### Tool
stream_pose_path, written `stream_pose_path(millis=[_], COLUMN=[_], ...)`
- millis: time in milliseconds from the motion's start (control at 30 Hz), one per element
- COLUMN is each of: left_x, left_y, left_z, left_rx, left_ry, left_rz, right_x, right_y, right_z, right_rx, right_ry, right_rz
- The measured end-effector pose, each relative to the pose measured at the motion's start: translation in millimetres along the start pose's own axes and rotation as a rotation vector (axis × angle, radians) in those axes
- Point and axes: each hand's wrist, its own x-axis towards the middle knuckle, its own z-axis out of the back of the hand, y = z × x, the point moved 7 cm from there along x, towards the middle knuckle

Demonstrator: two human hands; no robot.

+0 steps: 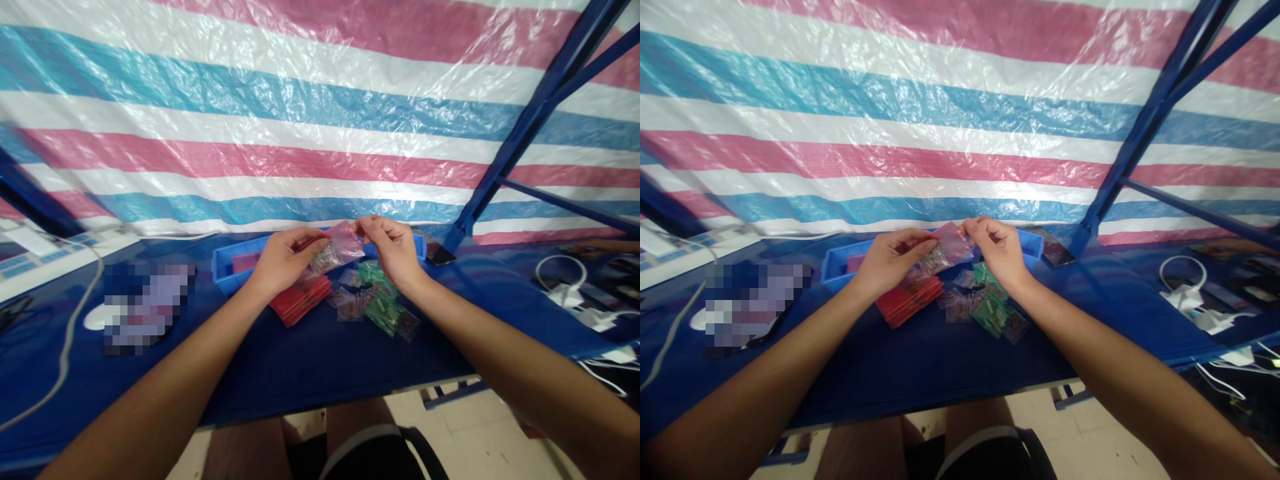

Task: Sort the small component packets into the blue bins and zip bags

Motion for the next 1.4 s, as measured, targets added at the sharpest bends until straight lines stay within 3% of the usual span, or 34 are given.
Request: stream_pose_path(millis=[67,233,500,700,800,967,1100,1200,1400], left_x=[1.8,1.7,2.0,2.0,2.7,1.1,-0.1,-1.6,-6.8], left_y=[3.5,8.3,13.2,12.9,13.8,10.4,9.2,6.7,-7.3], left_z=[0.6,-0.7,-9.2,-5.7,-3.1,6.8,7.5,8.9,9.1], left_rx=[-0.124,-0.309,-0.291,-0.288,-0.286,-0.159,-0.122,0.015,0.244], left_ry=[-0.039,-0.100,-0.013,-0.048,-0.087,-0.217,-0.216,-0.221,-0.203], left_rz=[0.030,0.089,0.078,0.077,0.063,0.018,-0.004,-0.023,-0.085], right_x=[1.6,5.6,6.4,2.6,4.3,8.0,4.4,-2.4,-25.1], right_y=[-0.9,-10.9,-17.5,-23.7,-28.4,-32.4,-17.4,-1.1,1.4], right_z=[0.2,-9.7,-7.5,-17.6,-13.6,0.8,-3.8,-14.4,-46.3], right_rx=[0.048,0.127,0.071,0.104,0.098,0.103,0.136,0.174,0.181], right_ry=[-0.037,0.085,0.129,0.289,0.233,0.013,-0.009,0.054,0.380], right_rz=[-0.017,-0.164,-0.168,-0.247,-0.260,-0.235,-0.170,-0.142,-0.270])
